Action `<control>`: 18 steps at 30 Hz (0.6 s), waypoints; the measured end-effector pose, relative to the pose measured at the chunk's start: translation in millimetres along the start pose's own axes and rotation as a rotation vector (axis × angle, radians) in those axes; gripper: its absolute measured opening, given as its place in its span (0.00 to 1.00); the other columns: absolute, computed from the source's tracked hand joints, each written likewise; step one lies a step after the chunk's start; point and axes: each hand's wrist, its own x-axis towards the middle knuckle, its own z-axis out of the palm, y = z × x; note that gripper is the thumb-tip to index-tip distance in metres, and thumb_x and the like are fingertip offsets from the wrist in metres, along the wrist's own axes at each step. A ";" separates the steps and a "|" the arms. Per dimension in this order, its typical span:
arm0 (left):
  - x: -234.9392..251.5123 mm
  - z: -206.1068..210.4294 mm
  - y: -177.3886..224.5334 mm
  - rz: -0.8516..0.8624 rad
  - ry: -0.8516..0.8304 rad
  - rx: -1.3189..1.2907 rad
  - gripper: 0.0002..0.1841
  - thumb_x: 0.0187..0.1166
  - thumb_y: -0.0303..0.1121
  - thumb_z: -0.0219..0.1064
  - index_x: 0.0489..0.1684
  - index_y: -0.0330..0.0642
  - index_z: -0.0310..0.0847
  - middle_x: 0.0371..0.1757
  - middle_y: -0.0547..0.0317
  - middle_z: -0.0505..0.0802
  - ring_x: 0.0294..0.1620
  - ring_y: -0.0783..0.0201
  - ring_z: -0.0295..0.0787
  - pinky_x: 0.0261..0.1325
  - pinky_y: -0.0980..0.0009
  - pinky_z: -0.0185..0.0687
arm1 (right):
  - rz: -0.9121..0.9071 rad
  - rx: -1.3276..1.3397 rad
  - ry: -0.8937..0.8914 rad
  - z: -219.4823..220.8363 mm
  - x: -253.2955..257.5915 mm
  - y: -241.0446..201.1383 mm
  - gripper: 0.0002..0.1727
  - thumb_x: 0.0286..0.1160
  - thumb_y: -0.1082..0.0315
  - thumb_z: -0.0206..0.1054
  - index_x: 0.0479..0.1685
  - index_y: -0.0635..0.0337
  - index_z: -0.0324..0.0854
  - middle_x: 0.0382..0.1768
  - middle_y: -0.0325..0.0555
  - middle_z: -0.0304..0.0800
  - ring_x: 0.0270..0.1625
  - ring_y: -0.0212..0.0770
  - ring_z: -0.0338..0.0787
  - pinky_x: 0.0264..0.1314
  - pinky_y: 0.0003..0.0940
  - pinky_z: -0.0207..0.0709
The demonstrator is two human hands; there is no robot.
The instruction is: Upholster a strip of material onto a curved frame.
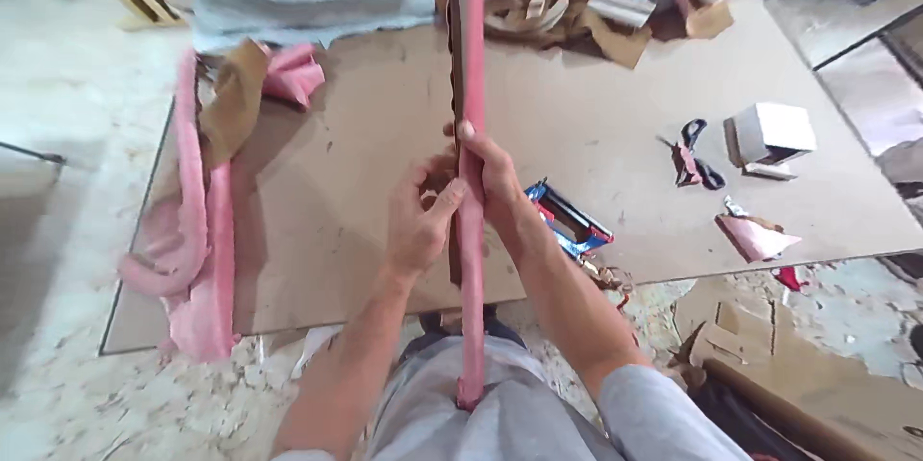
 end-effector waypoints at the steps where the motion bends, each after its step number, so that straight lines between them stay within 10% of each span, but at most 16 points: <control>1: 2.8 3.3 0.6 -0.001 0.028 0.014 0.29 0.76 0.41 0.72 0.76 0.39 0.73 0.57 0.53 0.89 0.52 0.63 0.89 0.50 0.66 0.90 | -0.039 0.095 -0.054 -3.5 2.1 0.7 0.29 0.74 0.39 0.65 0.61 0.52 0.76 0.24 0.35 0.85 0.21 0.30 0.85 0.24 0.27 0.84; 3: 2.4 9.6 2.4 -0.127 -0.036 -0.009 0.55 0.67 0.49 0.79 0.92 0.39 0.45 0.79 0.45 0.76 0.63 0.61 0.88 0.55 0.65 0.92 | -0.148 0.298 -0.132 -9.7 12.0 2.8 0.37 0.60 0.30 0.72 0.58 0.52 0.81 0.26 0.38 0.86 0.21 0.33 0.84 0.23 0.30 0.82; 5: -2.5 16.7 8.0 -0.297 -0.141 -0.113 0.60 0.67 0.44 0.81 0.95 0.42 0.33 0.77 0.47 0.80 0.56 0.58 0.94 0.49 0.60 0.98 | -0.283 0.180 -0.090 -10.7 19.5 1.3 0.40 0.60 0.27 0.68 0.58 0.53 0.83 0.40 0.43 0.94 0.34 0.35 0.92 0.36 0.33 0.89; 9: -3.2 -10.0 2.1 -0.318 -0.047 0.144 0.33 0.76 0.34 0.66 0.83 0.37 0.60 0.46 0.57 0.91 0.27 0.70 0.88 0.28 0.69 0.89 | -0.270 -0.853 0.131 -78.0 -2.7 -0.1 0.31 0.90 0.47 0.44 0.67 0.60 0.84 0.57 0.44 0.89 0.56 0.35 0.88 0.62 0.40 0.84; 11: 3.2 -52.4 -10.0 -0.301 -0.040 0.469 0.36 0.76 0.38 0.65 0.87 0.40 0.58 0.51 0.52 0.88 0.33 0.67 0.88 0.33 0.63 0.90 | -0.106 -1.279 0.451 -149.5 -32.6 -8.1 0.22 0.88 0.52 0.56 0.70 0.50 0.85 0.60 0.44 0.91 0.58 0.41 0.91 0.63 0.49 0.86; 14: -10.2 -114.3 -35.6 -0.427 -0.172 0.851 0.35 0.77 0.38 0.67 0.85 0.36 0.61 0.59 0.27 0.87 0.48 0.35 0.91 0.49 0.30 0.84 | 0.109 -1.571 0.906 -265.4 -97.9 -37.5 0.24 0.81 0.55 0.65 0.74 0.51 0.81 0.65 0.56 0.87 0.65 0.57 0.88 0.65 0.61 0.83; 18: -40.7 -134.9 -98.9 -0.624 -0.337 1.066 0.31 0.81 0.37 0.69 0.83 0.37 0.67 0.59 0.22 0.87 0.59 0.24 0.86 0.58 0.22 0.75 | 0.312 -1.643 1.195 -376.3 -142.5 -114.1 0.25 0.80 0.58 0.61 0.77 0.49 0.79 0.75 0.63 0.79 0.76 0.66 0.79 0.70 0.69 0.76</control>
